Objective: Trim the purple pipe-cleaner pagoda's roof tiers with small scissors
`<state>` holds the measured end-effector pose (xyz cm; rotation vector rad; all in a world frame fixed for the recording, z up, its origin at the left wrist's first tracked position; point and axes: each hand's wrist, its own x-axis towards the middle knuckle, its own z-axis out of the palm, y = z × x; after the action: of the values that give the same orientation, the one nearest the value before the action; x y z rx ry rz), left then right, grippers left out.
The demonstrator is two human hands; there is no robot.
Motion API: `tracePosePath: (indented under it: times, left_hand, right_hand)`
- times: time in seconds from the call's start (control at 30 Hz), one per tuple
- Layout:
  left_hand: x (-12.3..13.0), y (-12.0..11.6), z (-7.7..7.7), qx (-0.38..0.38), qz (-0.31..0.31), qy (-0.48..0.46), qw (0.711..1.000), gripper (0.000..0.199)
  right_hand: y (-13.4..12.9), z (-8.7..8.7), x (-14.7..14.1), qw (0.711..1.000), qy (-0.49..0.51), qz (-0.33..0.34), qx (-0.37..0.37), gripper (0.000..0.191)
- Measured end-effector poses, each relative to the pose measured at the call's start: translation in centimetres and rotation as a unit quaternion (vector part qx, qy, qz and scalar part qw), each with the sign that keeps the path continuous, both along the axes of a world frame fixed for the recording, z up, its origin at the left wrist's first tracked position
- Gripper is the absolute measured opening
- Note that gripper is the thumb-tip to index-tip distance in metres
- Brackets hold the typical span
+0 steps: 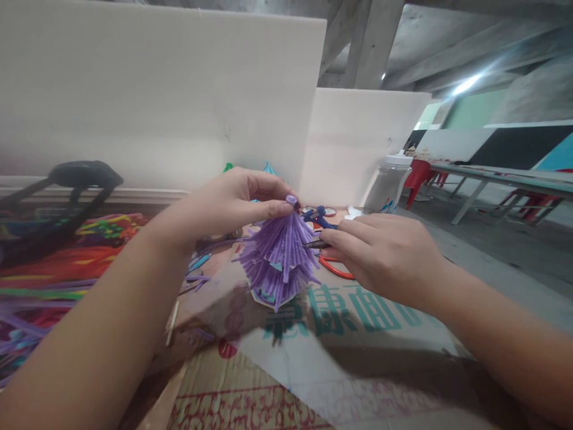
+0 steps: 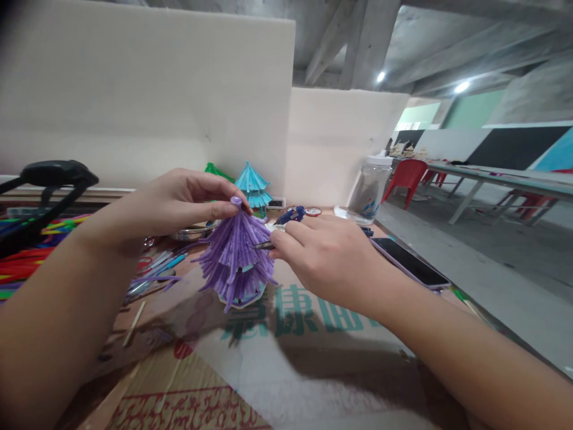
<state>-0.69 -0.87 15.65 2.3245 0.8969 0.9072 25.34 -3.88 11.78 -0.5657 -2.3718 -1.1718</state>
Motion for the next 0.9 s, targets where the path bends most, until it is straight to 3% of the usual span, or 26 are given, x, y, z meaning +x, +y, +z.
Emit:
tracePosePath:
  times: [0.3, 0.9]
  left_hand:
    - [0.01, -0.03, 0.1, 0.0, 0.001, 0.006, 1.0, 0.022]
    - [0.19, -0.22, 0.21, 0.006, -0.003, 0.005, 1.0, 0.02]
  right_hand:
    - [-0.56, 0.65, 0.06, 1.0, 0.028, 0.005, -0.01, 0.024]
    - [0.15, 0.06, -0.06, 0.999, 0.014, 0.017, -0.04, 0.026]
